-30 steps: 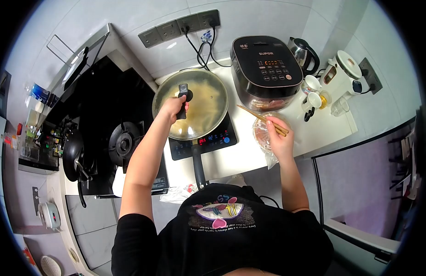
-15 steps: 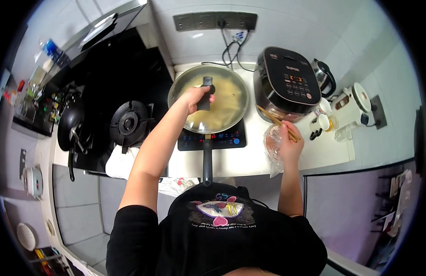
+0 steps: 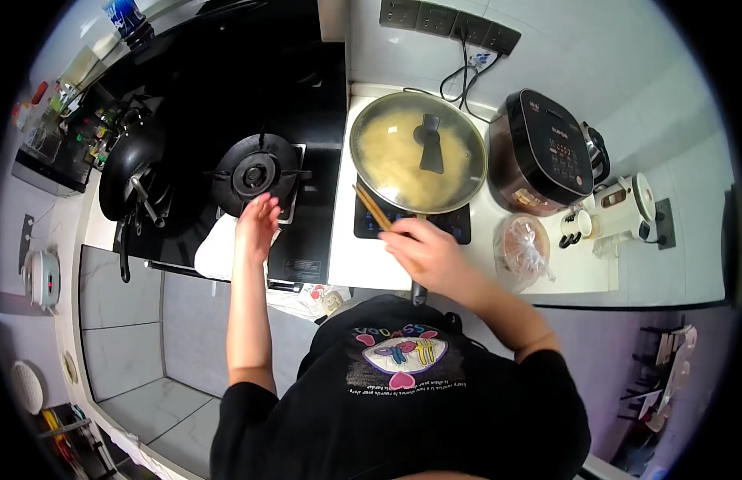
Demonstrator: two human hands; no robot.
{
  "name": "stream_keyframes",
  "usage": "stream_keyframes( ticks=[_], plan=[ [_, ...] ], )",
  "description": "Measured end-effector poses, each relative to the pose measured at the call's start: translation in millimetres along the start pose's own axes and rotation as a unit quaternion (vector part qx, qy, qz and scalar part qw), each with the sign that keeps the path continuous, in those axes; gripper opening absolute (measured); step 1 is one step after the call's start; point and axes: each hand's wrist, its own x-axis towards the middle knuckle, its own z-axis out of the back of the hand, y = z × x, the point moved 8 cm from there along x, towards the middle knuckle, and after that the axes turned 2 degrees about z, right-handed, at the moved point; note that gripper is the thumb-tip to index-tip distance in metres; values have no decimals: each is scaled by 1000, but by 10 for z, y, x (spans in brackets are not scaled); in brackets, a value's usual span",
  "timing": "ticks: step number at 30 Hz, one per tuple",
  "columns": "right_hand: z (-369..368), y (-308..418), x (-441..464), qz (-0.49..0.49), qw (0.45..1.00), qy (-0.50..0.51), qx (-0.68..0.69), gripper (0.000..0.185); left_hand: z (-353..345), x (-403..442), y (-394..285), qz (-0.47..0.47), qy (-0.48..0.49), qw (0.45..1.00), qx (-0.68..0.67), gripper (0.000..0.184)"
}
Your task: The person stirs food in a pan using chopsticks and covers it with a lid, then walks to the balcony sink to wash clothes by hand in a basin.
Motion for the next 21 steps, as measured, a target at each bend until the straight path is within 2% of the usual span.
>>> stream_keyframes(
  ticks=[3, 4, 6, 7, 10, 14, 17, 21],
  plan=[
    [-892, -148, 43, 94, 981, 132, -104, 17, 465, -208, 148, 12, -25, 999, -29, 26],
    [-1047, -278, 47, 88, 981, 132, -110, 17, 605, -247, 170, 12, -30, 999, -30, 27],
    [-1477, -384, -33, 175, 942, 213, -193, 19, 824, -325, 191, 11, -28, 999, -40, 28],
    [-1585, -471, -64, 168, 941, 216, -198, 19, 910, -373, 186, 4, -33, 998, -50, 28],
    [-1936, -693, -250, 145, 899, 329, -250, 19, 1143, -493, 198, 6, -48, 997, -55, 28],
    [-1979, -696, -271, 115, 898, 330, -268, 21, 1370, -567, 201, 11, -54, 997, -54, 26],
    [-2035, -716, -340, 74, 877, 378, -287, 30, 1413, -555, 183, 25, -42, 998, -50, 24],
    [-2080, -767, -417, 28, 886, 346, -308, 35, 1289, -479, 116, 34, 4, 999, -35, 23]
  ],
)
